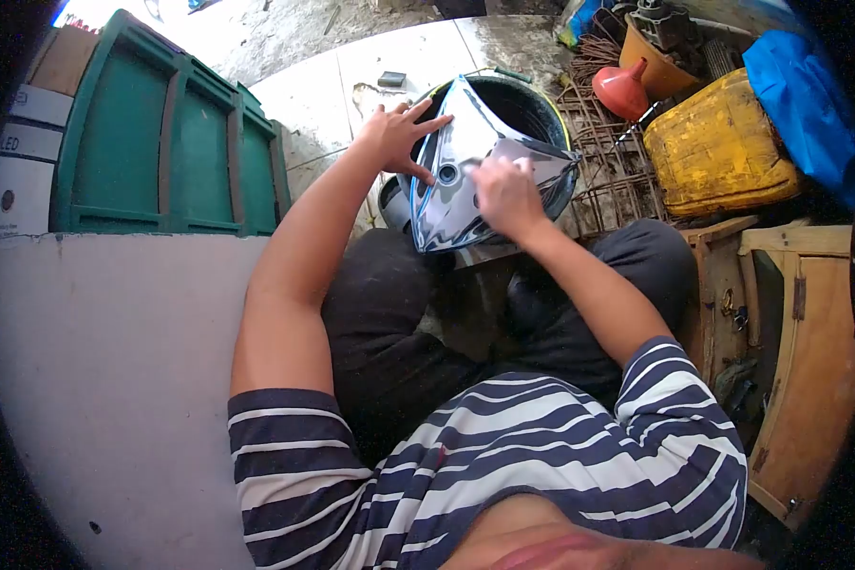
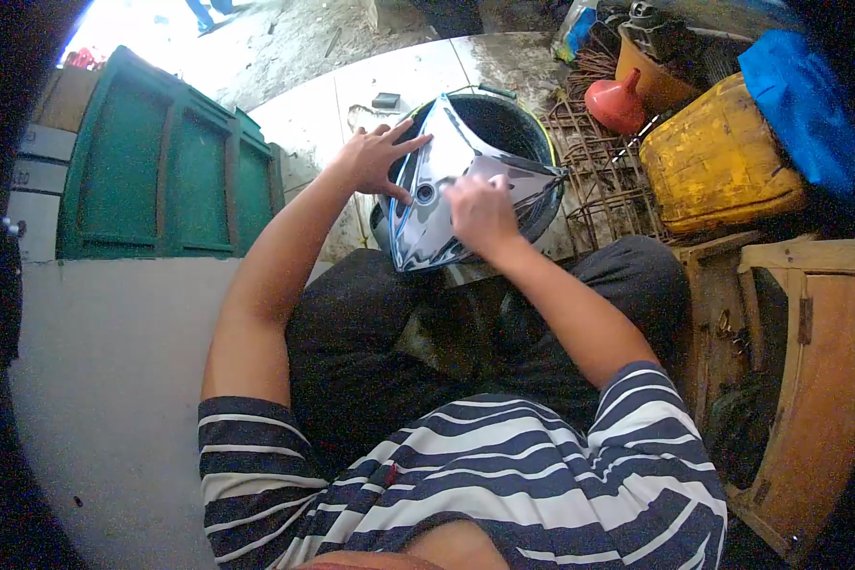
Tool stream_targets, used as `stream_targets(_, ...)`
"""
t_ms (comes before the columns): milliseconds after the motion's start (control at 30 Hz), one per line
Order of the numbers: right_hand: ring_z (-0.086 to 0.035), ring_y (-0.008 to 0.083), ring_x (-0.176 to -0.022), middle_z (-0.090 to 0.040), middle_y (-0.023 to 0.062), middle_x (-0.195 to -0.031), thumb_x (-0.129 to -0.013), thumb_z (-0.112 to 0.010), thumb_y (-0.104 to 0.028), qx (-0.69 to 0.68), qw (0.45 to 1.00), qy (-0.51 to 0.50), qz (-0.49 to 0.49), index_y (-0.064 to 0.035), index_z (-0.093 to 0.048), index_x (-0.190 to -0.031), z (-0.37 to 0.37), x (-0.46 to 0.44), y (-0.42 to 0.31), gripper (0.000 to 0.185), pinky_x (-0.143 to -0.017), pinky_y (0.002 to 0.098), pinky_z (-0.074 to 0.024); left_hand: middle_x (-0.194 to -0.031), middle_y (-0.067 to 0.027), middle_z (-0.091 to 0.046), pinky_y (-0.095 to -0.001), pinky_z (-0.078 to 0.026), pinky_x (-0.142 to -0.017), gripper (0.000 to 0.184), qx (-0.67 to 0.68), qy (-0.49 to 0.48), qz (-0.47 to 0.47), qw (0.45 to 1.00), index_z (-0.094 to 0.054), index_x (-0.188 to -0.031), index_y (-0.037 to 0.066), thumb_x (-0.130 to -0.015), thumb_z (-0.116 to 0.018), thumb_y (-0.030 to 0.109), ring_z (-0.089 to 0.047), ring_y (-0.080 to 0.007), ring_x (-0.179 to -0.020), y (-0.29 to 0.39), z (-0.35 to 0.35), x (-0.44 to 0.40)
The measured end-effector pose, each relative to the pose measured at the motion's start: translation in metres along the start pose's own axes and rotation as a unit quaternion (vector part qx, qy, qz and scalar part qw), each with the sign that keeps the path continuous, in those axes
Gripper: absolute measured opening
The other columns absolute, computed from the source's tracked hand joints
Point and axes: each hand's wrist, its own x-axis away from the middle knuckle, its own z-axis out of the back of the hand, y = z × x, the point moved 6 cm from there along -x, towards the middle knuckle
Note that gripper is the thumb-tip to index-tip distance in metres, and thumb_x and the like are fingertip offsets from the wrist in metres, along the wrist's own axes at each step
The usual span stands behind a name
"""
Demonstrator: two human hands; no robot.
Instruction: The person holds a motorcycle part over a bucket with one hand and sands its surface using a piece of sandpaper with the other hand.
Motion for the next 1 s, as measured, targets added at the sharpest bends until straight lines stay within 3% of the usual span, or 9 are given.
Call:
stream_targets(33,-0.071,0.0273,-0.098,-0.072,0.0062,-0.096,-0.098,-0.057,-0.018,-0.003,0.999,-0.03,0.019,-0.0189,-0.08,-0.111,-0.005,0.003,-0.008,0.027,-0.09,0.0497,-0.0447,-0.178,-0.011,-0.031,-0.0581,-0.047,-0.114,0.133,-0.013,-0.003,0.001,1.0,-0.021,-0.172,0.047,-0.061,-0.078,0.092,-0.045,-0.0383,-0.155,0.001,0.0,0.001)
stream_targets(67,-0.071,0.0276,-0.098,-0.072,0.0071,-0.095,-0.099,-0.056,-0.018,0.009,0.999,-0.037,0.037,-0.0171,-0.08,-0.111,-0.005,0.005,-0.012,0.027,-0.089,0.0491,-0.0451,-0.178,-0.0129,-0.03,-0.0617,-0.045,-0.116,0.135,0.015,0.003,0.004,1.0,-0.021,-0.172,0.047,-0.059,-0.087,0.083,-0.048,-0.0407,-0.151,0.001,0.0,0.001)
stream_targets(200,-0.071,0.0288,-0.096,-0.073,0.0089,-0.098,-0.098,-0.056,-0.015,-0.004,0.999,0.019,-0.043,-0.0158,-0.08,-0.109,0.018,-0.01,0.018,0.027,-0.089,0.05,-0.0459,-0.179,-0.0131,-0.029,-0.0633,-0.045,-0.117,0.134,0.019,0.006,0.001,1.0,-0.021,-0.172,0.047,-0.061,-0.087,0.083,-0.049,-0.0411,-0.151,0.001,0.0,0.002)
stream_targets(300,-0.071,0.0292,-0.096,-0.074,0.0085,-0.1,-0.097,-0.057,-0.015,0.012,0.999,-0.003,-0.046,-0.0176,-0.08,-0.11,0.005,-0.007,0.018,0.027,-0.09,0.0509,-0.0458,-0.178,-0.0131,-0.029,-0.0629,-0.045,-0.117,0.133,0.015,0.003,0.001,1.0,-0.021,-0.172,0.047,-0.062,-0.086,0.083,-0.049,-0.0406,-0.151,0.001,-0.001,0.001)
stream_targets(433,-0.071,0.0284,-0.096,-0.074,0.0077,-0.101,-0.097,-0.058,-0.015,0.005,0.998,-0.028,0.048,-0.0182,-0.08,-0.111,-0.002,0.002,-0.011,0.026,-0.091,0.0526,-0.046,-0.179,-0.0133,-0.029,-0.0633,-0.045,-0.117,0.133,0.012,0.001,-0.001,1.0,-0.02,-0.172,0.047,-0.062,-0.086,0.084,-0.049,-0.041,-0.151,0.001,-0.002,0.0)
stream_targets(600,-0.071,0.0284,-0.099,-0.074,0.0063,-0.101,-0.098,-0.057,-0.015,0.011,0.998,0.03,-0.061,-0.0178,-0.079,-0.113,0.011,-0.009,0.028,0.027,-0.092,0.0535,-0.0458,-0.179,-0.0132,-0.028,-0.0636,-0.044,-0.117,0.135,0.015,0.006,0.002,1.0,-0.02,-0.172,0.047,-0.061,-0.086,0.084,-0.049,-0.0414,-0.151,0.001,-0.003,0.0)
stream_targets(733,-0.071,0.0259,-0.099,-0.072,0.0074,-0.099,-0.097,-0.058,-0.016,0.0,0.998,-0.02,0.057,-0.0166,-0.079,-0.111,-0.006,0.006,-0.013,0.025,-0.091,0.0517,-0.0453,-0.179,-0.0137,-0.028,-0.0632,-0.044,-0.117,0.135,0.015,0.008,-0.003,1.0,-0.02,-0.172,0.048,-0.06,-0.086,0.084,-0.048,-0.0411,-0.152,0.001,-0.002,0.0)
stream_targets(867,-0.07,0.0259,-0.101,-0.073,0.0072,-0.102,-0.098,-0.056,-0.015,0.009,0.999,-0.001,-0.048,-0.0163,-0.079,-0.113,0.015,-0.011,0.021,0.027,-0.09,0.0505,-0.0457,-0.179,-0.0138,-0.028,-0.0635,-0.044,-0.116,0.136,0.029,0.001,0.001,1.0,-0.021,-0.172,0.048,-0.059,-0.087,0.083,-0.048,-0.0405,-0.152,0.0,-0.002,0.0)
stream_targets(1000,-0.07,0.0262,-0.1,-0.073,0.0076,-0.103,-0.1,-0.057,-0.017,0.035,0.998,-0.045,-0.018,-0.017,-0.078,-0.117,0.006,-0.006,0.007,0.027,-0.088,0.0501,-0.0463,-0.178,-0.014,-0.029,-0.0628,-0.045,-0.116,0.136,0.022,0.002,-0.001,1.0,-0.021,-0.172,0.048,-0.058,-0.087,0.083,-0.048,-0.0402,-0.151,0.0,0.0,-0.001)
